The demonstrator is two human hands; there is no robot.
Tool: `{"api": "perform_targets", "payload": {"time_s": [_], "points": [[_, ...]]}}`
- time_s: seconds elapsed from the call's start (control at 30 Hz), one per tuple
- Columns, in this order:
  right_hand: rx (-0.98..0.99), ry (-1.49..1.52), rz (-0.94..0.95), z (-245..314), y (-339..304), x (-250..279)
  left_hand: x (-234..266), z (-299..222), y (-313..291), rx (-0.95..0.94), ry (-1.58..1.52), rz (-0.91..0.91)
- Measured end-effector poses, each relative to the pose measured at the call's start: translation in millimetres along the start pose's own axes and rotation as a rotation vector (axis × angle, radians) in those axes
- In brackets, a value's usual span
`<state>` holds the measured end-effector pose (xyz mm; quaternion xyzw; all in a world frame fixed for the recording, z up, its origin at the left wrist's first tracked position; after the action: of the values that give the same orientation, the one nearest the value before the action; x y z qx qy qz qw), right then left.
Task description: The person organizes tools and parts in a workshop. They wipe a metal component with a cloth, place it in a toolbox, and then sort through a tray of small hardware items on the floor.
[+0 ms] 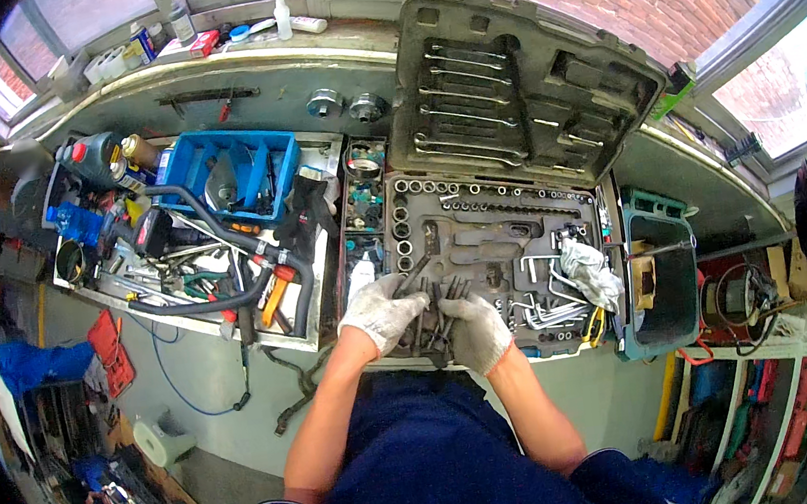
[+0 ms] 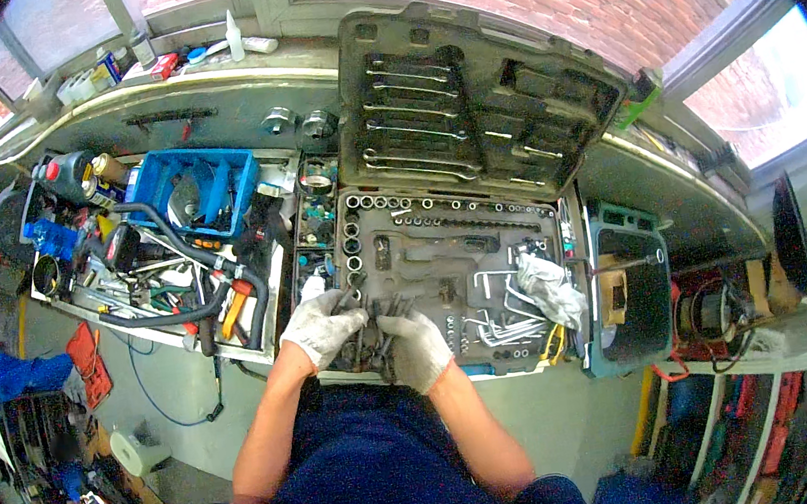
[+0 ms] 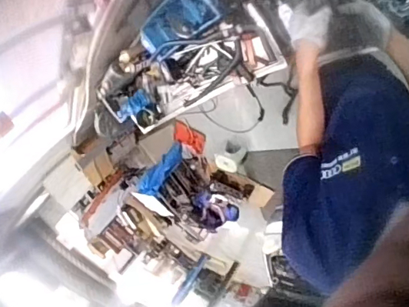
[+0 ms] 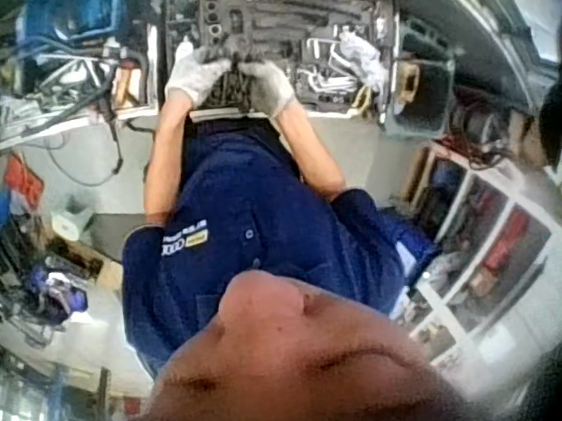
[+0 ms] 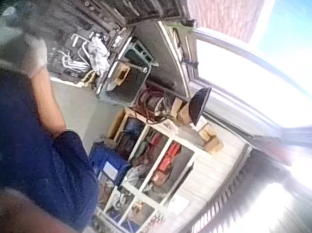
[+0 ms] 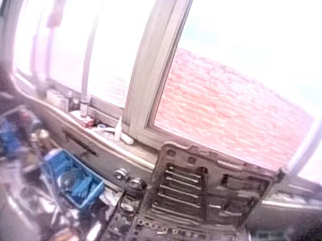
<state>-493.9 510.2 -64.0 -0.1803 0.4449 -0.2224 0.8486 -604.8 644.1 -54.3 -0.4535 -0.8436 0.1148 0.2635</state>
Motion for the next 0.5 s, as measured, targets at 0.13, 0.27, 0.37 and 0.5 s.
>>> {"api": "perform_targets", "payload": {"time_s": [0.13,0.27,0.37,0.5], "points": [[-0.015,0.125,0.019,-21.2,16.9,-21.6,36.7,16.0,-4.8,-0.005,-0.075,0.044],[-0.025,0.211,-0.027,-18.7,12.5,-62.7,64.7,28.4,-10.8,0.029,-0.118,0.042],[-0.009,0.248,-0.078,-32.0,20.2,-63.4,57.4,65.9,-1.2,0.027,-0.375,0.076],[0.099,0.203,-0.155,-46.6,37.9,-47.1,56.2,46.5,-9.7,-0.012,-0.02,-0.057]]}}
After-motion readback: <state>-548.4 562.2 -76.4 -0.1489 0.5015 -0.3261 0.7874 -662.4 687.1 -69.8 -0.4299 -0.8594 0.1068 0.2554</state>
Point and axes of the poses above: each hand's wrist, its own y-axis towards the middle knuckle, its own x-axis out of the back of the hand, z = x × y, the point moved 4 cm from there along y, towards the middle knuckle, and after that the axes turned 1 degree about -y, right-handed, at the moved point
